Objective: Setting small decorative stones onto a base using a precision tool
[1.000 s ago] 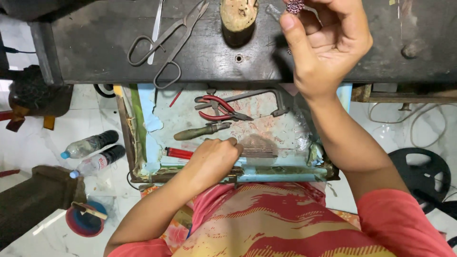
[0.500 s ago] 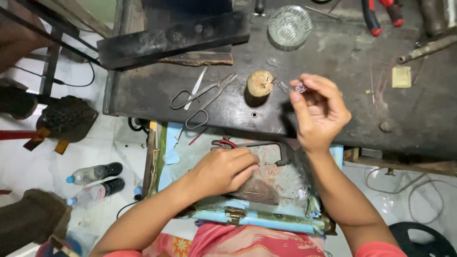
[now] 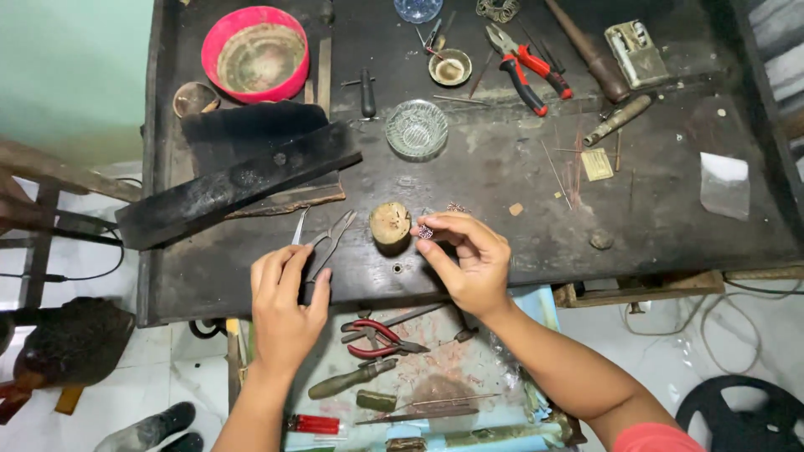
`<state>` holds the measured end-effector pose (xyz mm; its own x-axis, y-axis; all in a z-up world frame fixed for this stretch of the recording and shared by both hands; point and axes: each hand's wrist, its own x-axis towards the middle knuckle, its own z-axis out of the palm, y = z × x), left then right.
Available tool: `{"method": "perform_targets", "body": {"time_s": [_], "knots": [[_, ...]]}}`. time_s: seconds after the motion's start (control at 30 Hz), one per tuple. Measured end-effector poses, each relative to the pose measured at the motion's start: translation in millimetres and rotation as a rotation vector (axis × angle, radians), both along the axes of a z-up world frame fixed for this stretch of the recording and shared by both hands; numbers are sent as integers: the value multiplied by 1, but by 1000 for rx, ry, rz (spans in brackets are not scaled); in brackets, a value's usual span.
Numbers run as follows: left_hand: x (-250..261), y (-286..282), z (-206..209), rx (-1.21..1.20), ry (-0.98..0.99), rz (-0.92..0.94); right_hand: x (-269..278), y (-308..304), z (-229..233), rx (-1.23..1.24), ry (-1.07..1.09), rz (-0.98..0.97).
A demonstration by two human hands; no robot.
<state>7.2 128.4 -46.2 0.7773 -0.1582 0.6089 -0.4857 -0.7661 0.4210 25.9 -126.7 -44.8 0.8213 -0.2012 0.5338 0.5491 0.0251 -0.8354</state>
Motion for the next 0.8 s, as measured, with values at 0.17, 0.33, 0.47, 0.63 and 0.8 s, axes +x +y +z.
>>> {"method": "perform_targets", "body": {"time_s": [0.17, 0.33, 0.47, 0.63, 0.8], "knots": [[4, 3, -10, 48, 31, 37, 2, -1, 2, 13, 7, -6], [2, 5, -15, 54, 56, 56, 2, -1, 5, 1, 15, -30], [1, 3, -7, 86, 78, 50, -3, -2, 10, -49, 26, -23], [-3, 4, -4, 101, 129, 16, -6, -3, 11, -129, 82, -43], [-6, 12, -7, 150, 174, 43, -7, 0, 11, -120, 94, -19]]}}
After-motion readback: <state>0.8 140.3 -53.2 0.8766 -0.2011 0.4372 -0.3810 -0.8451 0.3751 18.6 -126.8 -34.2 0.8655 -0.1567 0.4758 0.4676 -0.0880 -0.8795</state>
